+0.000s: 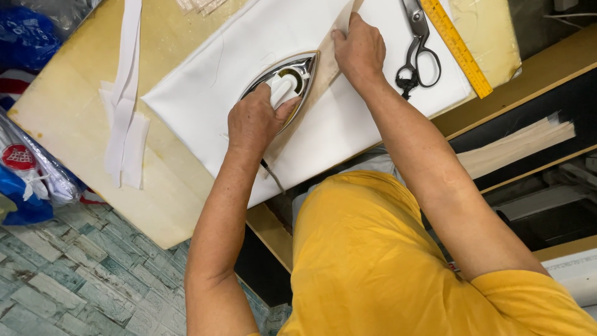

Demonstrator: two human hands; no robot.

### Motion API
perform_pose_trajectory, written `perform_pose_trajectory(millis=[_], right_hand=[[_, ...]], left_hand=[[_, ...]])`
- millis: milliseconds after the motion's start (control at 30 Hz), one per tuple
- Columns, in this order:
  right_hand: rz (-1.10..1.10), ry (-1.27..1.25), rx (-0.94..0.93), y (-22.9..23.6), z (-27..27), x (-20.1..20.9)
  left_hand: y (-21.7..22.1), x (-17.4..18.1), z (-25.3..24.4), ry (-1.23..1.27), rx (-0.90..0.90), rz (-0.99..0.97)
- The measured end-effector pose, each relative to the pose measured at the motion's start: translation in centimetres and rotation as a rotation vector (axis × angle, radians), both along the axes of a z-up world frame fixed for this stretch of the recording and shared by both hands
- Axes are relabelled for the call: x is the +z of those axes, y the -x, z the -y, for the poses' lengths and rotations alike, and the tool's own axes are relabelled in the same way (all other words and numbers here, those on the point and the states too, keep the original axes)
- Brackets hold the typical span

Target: Measuring fabric with a ruler, cutting it into strips with scissors, and ironing the strips to flatten them.

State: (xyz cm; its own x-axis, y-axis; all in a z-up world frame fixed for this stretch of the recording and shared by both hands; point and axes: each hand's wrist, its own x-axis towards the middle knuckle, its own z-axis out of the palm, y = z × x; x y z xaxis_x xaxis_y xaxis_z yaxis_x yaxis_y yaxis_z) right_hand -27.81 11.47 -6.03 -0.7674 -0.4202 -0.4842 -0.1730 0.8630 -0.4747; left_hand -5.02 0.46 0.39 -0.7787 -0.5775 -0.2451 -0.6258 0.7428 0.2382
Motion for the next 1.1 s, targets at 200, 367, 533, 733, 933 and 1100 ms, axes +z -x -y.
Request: perform_pose_trajectory(millis=[200,367,533,733,933,1100], right_hand=[[-0.024,0.052,0.022,-0.2,-0.4,-0.1],[-0.010,0.068,0.013,-0.2,-0.4,0.2],[-0.021,0.086,0.015,-0.1,-0.7,-0.2],[-0.039,0.089,0.021,-0.2,-0.8,-0.5],[-0.041,0.077,0.027,-0.1,-0.8,-0.5],[-0.014,0.112,0.012,0.0,-0.9,0.3]], left_hand=[[0.4,0.2,-0.5,-0.004,0.071,-0.037],[0.7,0.1,-0.4,-0.013,0.052,-0.016],[1.5,0.4,-0.4,-0.044,0.086,-0.006],[2.1,0.4,-0.2,-0.030,0.049,-0.001],[2.8,0.5,0.0,-0.037,0.003,-0.023],[3.3,0.6,0.0,-0.021,0.011,-0.022]])
